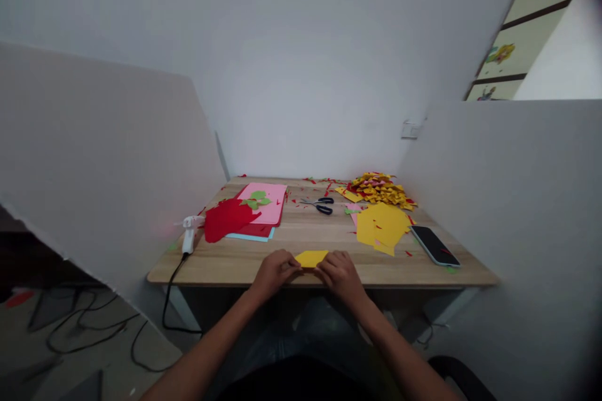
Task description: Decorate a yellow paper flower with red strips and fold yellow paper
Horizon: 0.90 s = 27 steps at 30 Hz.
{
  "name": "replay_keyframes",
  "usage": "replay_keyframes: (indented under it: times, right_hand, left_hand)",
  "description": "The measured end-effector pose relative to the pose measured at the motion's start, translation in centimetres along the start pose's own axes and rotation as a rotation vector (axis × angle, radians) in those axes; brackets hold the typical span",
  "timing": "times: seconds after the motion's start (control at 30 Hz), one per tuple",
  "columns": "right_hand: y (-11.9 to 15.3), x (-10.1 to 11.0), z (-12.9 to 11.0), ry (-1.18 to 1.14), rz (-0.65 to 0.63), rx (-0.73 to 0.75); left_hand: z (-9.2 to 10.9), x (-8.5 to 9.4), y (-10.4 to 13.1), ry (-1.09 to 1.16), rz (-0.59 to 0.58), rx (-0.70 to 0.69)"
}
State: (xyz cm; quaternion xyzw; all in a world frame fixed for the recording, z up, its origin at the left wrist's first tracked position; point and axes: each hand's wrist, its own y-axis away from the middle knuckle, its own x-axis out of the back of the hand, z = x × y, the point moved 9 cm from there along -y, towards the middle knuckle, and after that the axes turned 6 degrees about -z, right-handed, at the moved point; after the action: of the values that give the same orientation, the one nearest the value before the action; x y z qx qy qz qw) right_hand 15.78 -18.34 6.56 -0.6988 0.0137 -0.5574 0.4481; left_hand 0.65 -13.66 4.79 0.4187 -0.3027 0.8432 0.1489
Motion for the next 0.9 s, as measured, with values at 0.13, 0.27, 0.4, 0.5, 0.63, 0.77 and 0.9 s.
replay_keyframes:
  times: [0.13, 0.27, 0.4, 0.5, 0.63, 0.77, 0.9]
  right_hand:
    - [-3.4, 4.7, 3.1, 0.058, 0.101, -0.059]
    - [-4.1, 9.4, 7.1, 0.083, 0.389, -0.388]
    - [-5.5, 6.9, 2.5, -0.056, 0.308, -0.255]
    - [-5.7, 2.0, -2.7, -0.171, 0.087, -0.180]
    - [-5.1, -4.1, -9.5, -0.390, -0.202, 0.022]
    - [-4.7, -5.2, -15.5, -0.525, -0.244, 0.332]
    - [-4.9, -5.6, -16.4, -0.556, -0.245, 0.541]
  left_hand:
    - [2.3, 5.0, -3.7, -0.053, 0.100, -0.121]
    - [2.7, 8.3, -7.6, -0.334, 0.179, -0.102]
    - [1.5, 3.4, -9.5, -0.508, -0.015, -0.112]
    - [0.0, -1.2, -9.3, -0.515, -0.084, -0.116]
    - [-2.1, -4.4, -8.5, -0.505, -0.088, -0.065]
    - [-3.0, -5.1, -8.0, -0.474, -0.092, -0.042]
    - [-3.6, -4.8, -7.8, -0.467, -0.057, 0.003]
